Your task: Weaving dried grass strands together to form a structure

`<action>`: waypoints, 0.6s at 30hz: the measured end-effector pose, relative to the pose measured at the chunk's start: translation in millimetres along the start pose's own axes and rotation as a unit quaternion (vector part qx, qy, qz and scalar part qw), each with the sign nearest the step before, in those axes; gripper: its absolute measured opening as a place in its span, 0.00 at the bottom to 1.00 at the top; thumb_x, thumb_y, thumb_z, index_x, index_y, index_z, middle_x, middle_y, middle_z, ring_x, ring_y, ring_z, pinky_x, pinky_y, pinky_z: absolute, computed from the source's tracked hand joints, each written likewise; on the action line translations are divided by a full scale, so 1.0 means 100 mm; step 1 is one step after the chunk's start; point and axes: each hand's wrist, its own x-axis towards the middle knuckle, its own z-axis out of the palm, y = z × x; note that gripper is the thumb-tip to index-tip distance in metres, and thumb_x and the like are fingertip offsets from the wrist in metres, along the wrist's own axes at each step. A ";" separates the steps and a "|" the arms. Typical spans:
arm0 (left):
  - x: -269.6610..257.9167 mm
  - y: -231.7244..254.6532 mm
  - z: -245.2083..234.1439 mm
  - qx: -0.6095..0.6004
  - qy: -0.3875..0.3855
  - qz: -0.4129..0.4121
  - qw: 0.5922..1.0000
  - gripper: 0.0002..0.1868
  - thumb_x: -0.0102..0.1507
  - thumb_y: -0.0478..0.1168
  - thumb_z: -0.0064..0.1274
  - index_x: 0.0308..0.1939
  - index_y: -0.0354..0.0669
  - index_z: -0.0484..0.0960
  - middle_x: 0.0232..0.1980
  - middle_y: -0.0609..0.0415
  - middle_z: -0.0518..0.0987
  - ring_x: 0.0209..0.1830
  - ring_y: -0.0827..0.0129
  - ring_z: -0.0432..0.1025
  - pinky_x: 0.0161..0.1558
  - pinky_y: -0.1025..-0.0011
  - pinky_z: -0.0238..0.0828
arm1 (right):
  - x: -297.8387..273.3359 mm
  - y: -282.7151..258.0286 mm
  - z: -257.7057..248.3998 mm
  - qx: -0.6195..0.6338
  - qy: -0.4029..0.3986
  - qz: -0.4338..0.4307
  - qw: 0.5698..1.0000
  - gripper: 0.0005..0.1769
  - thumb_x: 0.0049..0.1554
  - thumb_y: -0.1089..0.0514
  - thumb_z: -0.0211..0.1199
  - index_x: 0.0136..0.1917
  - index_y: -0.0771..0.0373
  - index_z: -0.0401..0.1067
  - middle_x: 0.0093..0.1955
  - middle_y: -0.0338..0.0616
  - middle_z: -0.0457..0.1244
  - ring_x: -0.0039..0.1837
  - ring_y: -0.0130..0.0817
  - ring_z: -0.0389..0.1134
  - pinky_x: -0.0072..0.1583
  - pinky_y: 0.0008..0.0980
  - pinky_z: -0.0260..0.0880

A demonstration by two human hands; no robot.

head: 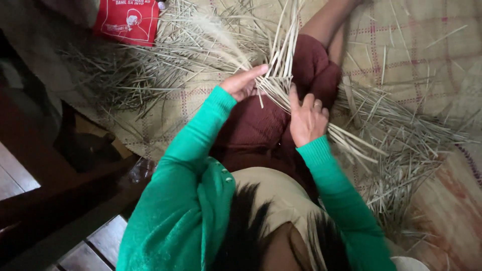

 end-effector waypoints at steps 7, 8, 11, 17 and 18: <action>0.11 0.20 0.35 -0.051 -0.018 0.055 0.997 0.41 0.50 0.41 0.60 0.60 0.36 0.54 0.52 0.42 0.69 0.44 0.53 0.72 0.42 0.56 0.73 | 0.01 0.08 -0.14 -0.078 0.026 -0.012 0.997 0.30 0.51 0.63 0.43 0.66 0.44 0.51 0.40 0.48 0.53 0.44 0.47 0.56 0.42 0.41 0.51; 0.06 0.26 0.46 -0.063 -0.076 0.088 0.991 0.35 0.51 0.38 0.59 0.57 0.35 0.57 0.50 0.39 0.71 0.44 0.51 0.72 0.43 0.56 0.72 | 0.01 0.11 -0.14 -0.083 0.023 -0.018 0.996 0.30 0.52 0.63 0.42 0.67 0.43 0.50 0.40 0.48 0.53 0.44 0.47 0.56 0.43 0.42 0.51; 0.21 0.29 0.57 -0.054 -0.136 0.141 0.979 0.21 0.52 0.32 0.54 0.47 0.29 0.66 0.43 0.39 0.74 0.41 0.56 0.73 0.42 0.64 0.72 | -0.02 0.13 -0.37 -0.147 0.101 -0.022 0.984 0.28 0.49 0.59 0.46 0.63 0.44 0.56 0.37 0.44 0.53 0.40 0.39 0.54 0.41 0.37 0.52; 0.54 0.19 0.51 -0.153 -0.116 0.147 0.970 0.17 0.57 0.29 0.45 0.51 0.33 0.66 0.41 0.43 0.75 0.37 0.59 0.73 0.41 0.67 0.74 | -0.36 0.35 -0.23 -0.096 0.008 0.034 0.995 0.35 0.48 0.61 0.47 0.69 0.53 0.44 0.36 0.45 0.55 0.27 0.40 0.60 0.32 0.40 0.62; 0.52 0.21 0.54 -0.171 -0.122 0.134 0.969 0.24 0.58 0.28 0.44 0.58 0.37 0.60 0.43 0.42 0.74 0.38 0.57 0.73 0.42 0.65 0.74 | -0.48 0.37 -0.19 0.017 -0.121 0.057 0.991 0.39 0.49 0.62 0.43 0.71 0.52 0.34 0.41 0.52 0.56 0.27 0.50 0.62 0.32 0.51 0.62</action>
